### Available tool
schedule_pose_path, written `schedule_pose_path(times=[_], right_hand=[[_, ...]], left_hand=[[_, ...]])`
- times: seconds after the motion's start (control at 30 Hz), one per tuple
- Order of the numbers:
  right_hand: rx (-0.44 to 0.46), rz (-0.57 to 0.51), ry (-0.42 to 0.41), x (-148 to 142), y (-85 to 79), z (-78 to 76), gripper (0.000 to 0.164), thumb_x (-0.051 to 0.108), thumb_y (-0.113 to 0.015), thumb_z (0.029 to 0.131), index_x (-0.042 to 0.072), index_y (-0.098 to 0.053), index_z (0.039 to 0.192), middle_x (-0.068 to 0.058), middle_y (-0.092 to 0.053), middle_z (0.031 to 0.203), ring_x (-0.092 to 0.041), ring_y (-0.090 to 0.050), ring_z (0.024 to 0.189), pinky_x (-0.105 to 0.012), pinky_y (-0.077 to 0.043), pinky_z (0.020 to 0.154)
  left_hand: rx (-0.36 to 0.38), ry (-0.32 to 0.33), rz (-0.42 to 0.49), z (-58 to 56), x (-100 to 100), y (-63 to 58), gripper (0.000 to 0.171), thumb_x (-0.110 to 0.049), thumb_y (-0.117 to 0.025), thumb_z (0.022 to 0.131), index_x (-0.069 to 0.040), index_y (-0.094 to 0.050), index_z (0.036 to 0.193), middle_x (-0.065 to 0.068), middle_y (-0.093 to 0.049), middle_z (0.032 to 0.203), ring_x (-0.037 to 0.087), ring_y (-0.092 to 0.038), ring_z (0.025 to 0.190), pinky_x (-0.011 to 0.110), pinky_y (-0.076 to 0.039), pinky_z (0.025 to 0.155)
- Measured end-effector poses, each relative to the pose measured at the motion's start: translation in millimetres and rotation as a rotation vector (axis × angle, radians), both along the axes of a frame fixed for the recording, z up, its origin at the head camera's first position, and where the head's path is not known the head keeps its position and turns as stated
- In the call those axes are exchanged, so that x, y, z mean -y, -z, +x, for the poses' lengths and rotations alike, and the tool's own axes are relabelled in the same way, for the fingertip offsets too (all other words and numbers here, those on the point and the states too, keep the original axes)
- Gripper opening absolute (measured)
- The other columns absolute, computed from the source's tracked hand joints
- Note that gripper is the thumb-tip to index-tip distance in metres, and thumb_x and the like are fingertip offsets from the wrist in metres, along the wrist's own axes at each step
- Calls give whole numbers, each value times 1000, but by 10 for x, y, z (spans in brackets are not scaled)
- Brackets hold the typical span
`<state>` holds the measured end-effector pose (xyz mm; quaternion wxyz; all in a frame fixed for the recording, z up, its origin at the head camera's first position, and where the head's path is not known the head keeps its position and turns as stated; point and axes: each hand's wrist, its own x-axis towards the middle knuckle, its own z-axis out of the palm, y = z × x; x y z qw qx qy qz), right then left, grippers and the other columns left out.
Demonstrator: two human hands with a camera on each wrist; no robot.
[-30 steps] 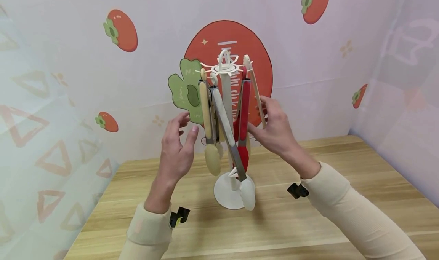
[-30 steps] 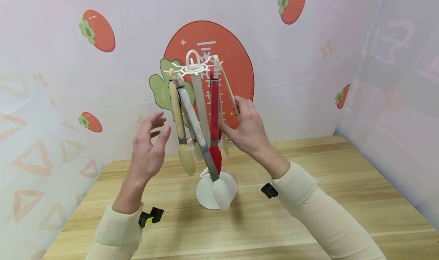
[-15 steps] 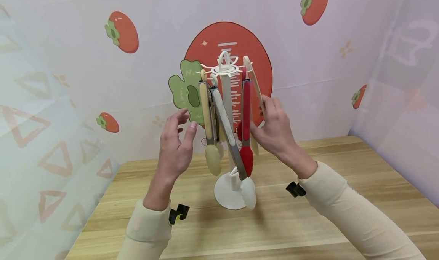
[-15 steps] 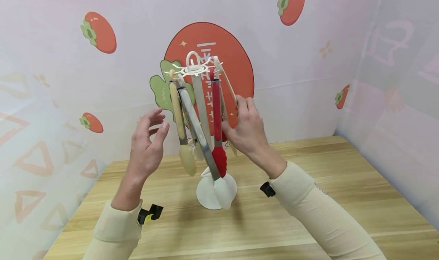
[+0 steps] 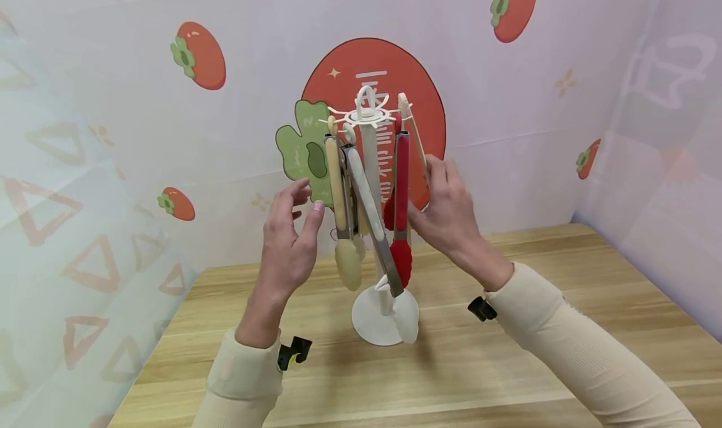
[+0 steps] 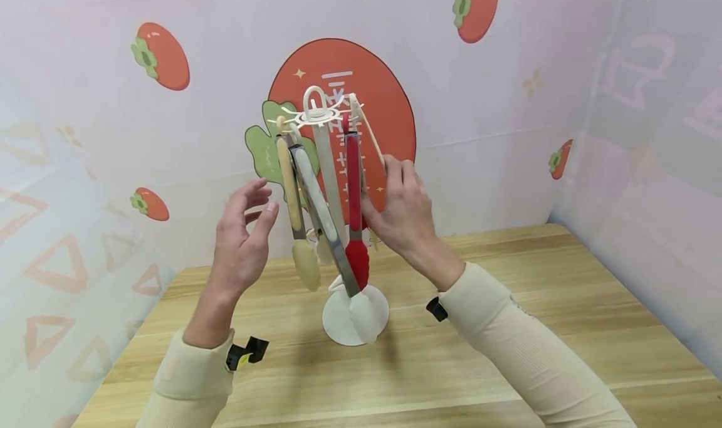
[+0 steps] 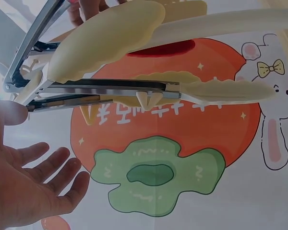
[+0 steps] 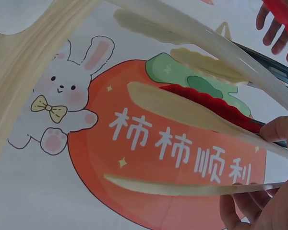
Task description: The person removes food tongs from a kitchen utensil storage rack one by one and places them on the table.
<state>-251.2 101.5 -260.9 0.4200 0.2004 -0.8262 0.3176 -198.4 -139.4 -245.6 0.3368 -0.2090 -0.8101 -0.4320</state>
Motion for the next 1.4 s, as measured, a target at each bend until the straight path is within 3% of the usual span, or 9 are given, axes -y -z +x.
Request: schedule_pose_path(times=[0.43, 0.73, 0.97, 1.4], right_hand=[[6, 9, 57, 50, 14, 8, 71, 32, -78, 72, 5, -43, 128, -13, -50, 105, -24, -54, 89, -41, -53, 69], [54, 16, 32, -47, -94, 128, 70, 25, -76, 75, 4, -42, 132, -15, -50, 109, -25, -53, 95, -43, -52, 72], [63, -66, -42, -146, -198, 213, 65, 24, -74, 79, 2, -44, 132, -15, -51, 109, -23, -51, 94, -40, -48, 70], [144, -77, -22, -332, -203, 359, 67, 24, -75, 77, 0, -44, 131, -15, -51, 102, -26, -52, 86, -41, -45, 65]], left_hand=[[0, 6, 3, 4, -17, -3, 43, -25, -49, 96, -6, -45, 134, 10, -51, 120, 23, -46, 114, 44, -39, 91], [-8, 4, 3, -6, -15, -8, 43, -26, -50, 96, -6, -46, 134, 10, -51, 119, 25, -46, 114, 45, -39, 92], [22, 16, 22, -4, -21, -40, 43, -27, -49, 96, -8, -45, 135, 10, -51, 120, 23, -46, 115, 42, -39, 93], [35, 33, 42, 4, -9, -54, 42, -27, -48, 97, -9, -45, 135, 9, -51, 120, 23, -46, 115, 45, -38, 94]])
